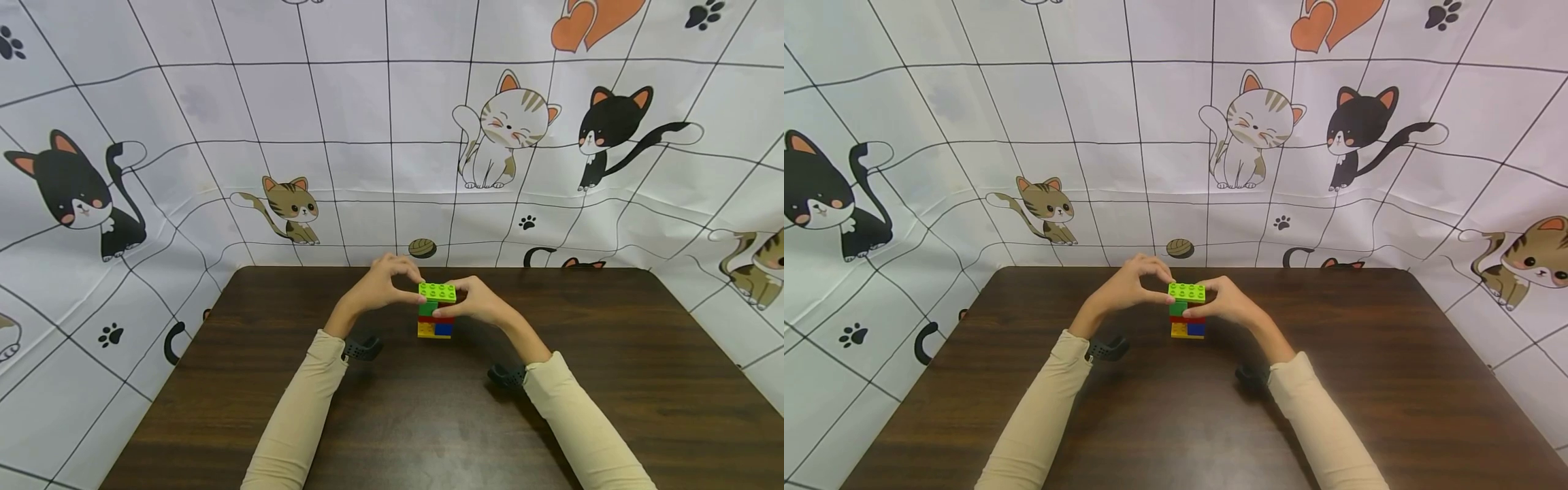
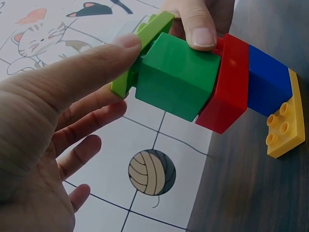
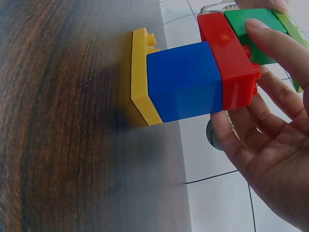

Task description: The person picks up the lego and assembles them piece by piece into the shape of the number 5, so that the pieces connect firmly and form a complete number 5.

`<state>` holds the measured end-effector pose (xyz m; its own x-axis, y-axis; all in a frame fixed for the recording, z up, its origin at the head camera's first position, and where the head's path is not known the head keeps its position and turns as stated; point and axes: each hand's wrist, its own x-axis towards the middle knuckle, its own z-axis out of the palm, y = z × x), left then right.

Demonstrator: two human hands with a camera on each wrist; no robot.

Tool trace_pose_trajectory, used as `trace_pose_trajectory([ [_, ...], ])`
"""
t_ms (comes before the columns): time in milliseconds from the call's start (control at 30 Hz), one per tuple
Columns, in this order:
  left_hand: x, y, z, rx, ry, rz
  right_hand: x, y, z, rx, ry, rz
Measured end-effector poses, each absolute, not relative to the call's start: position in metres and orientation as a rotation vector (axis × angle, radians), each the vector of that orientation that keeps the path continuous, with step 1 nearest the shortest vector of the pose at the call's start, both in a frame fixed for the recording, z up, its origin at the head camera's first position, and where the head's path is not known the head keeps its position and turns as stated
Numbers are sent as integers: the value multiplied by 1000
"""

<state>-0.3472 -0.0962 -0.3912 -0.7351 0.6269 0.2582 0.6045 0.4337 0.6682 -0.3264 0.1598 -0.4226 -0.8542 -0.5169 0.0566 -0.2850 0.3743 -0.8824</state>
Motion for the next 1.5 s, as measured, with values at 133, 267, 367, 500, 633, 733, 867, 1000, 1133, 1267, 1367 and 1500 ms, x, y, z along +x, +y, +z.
trace_pose_trajectory([
  [133,-348,-96,-393,1126,2627,1212,-327,160,-424,-707,2393,-1479],
  [267,-348,-96,-394,1110,2634,1207,-327,159,-424,-697,2403,-1473],
  [367,-347,-96,-394,1108,2641,1203,-327,160,-423,-721,2408,-1470],
  [500,-346,-95,-393,1115,2639,1212,-326,160,-423,-751,2407,-1473],
  [633,-346,-95,-393,1114,2629,1221,-326,159,-422,-741,2413,-1472],
  [733,-346,-95,-392,1117,2619,1222,-326,159,-422,-727,2413,-1467],
  [867,-345,-95,-392,1120,2611,1227,-326,159,-422,-724,2414,-1461],
  [1000,-345,-95,-392,1109,2606,1225,-326,159,-422,-725,2409,-1466],
  [1133,-345,-95,-393,1088,2608,1213,-326,159,-421,-723,2406,-1468],
  [1267,-346,-95,-393,1079,2604,1214,-325,160,-422,-729,2414,-1460],
  [1367,-346,-95,-393,1083,2589,1225,-325,159,-421,-730,2418,-1457],
  [1500,-346,-95,-392,1110,2573,1236,-325,159,-421,-730,2418,-1458],
])
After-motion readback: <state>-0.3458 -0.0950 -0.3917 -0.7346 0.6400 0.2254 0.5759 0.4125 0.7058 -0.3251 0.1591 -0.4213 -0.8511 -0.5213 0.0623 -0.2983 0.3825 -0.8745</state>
